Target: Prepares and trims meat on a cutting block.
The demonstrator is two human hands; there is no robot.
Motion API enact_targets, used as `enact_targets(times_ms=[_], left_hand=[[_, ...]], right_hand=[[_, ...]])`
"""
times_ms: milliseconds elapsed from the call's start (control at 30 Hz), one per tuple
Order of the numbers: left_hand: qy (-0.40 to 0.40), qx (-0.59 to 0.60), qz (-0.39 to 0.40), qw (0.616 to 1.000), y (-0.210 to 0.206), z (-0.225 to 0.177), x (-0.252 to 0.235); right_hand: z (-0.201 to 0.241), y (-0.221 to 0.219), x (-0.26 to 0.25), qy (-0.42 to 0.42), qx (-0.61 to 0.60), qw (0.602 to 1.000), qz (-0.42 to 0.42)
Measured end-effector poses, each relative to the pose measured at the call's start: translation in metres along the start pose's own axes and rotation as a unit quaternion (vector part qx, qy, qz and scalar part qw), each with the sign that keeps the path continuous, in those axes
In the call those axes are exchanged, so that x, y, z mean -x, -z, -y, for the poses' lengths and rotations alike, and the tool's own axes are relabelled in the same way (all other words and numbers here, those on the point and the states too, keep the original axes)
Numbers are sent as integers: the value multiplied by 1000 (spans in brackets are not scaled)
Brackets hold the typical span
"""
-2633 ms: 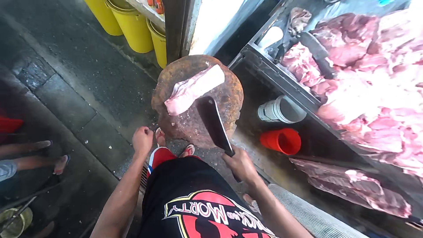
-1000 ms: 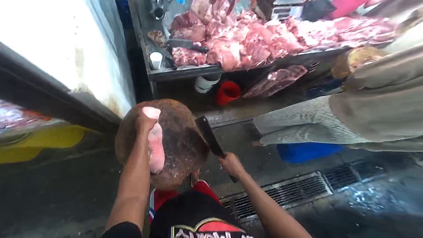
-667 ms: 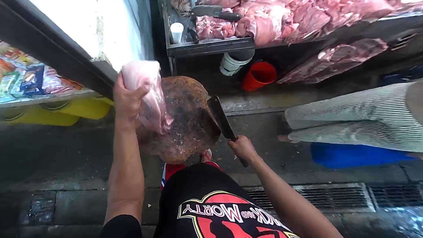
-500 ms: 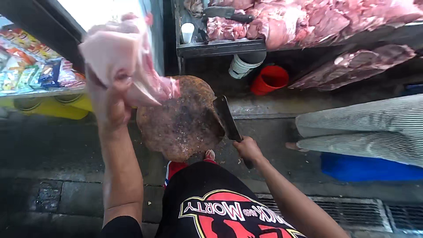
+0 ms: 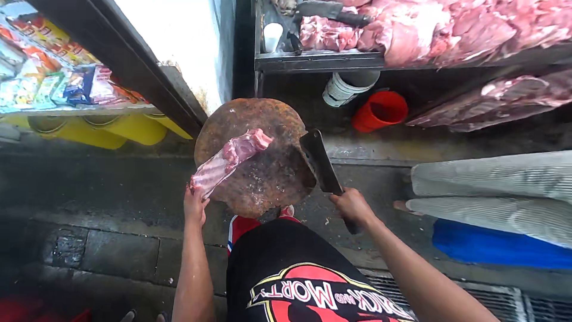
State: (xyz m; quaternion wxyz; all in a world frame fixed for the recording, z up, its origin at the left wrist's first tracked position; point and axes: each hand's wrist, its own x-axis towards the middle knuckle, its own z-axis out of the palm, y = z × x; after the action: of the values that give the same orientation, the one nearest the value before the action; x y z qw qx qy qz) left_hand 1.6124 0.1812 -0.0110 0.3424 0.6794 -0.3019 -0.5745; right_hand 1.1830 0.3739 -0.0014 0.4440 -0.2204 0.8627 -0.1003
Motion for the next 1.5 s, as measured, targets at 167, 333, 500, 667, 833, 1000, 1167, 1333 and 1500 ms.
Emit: enact_targets(times_ms=[167,333,500,667,833,1000,1167,1333,1500], left_hand=[[75,-29,-48,996,-10,-6,-40],[65,-102,-51,991,-21,-7,-35],[-29,-192,-67,979,-30,-15,-29],[-30,-252,3,967,-32,-24,-29],[2,-44,-32,999,-23,-35,-55],[0,-27,7,1000,-14,-32,-62],[23,13,19,999,-19,-32,-66],[25,35,29,999,-21,-34,-71],[32,0,-2,999,-24,-31,-64]], right_hand=[[4,1,1,-8,3,1000,2],[9,-8,28,45,43,997,-39],[21,-25,62,114,51,992,-5],[95,-44,42,173,93,980,29],[151,-45,31,181,146,972,18],[160,-35,76,177,119,977,23],[188,-53,97,275,40,961,4],[224,-90,92,264,50,963,-3],[220,-132,65,191,119,974,33]])
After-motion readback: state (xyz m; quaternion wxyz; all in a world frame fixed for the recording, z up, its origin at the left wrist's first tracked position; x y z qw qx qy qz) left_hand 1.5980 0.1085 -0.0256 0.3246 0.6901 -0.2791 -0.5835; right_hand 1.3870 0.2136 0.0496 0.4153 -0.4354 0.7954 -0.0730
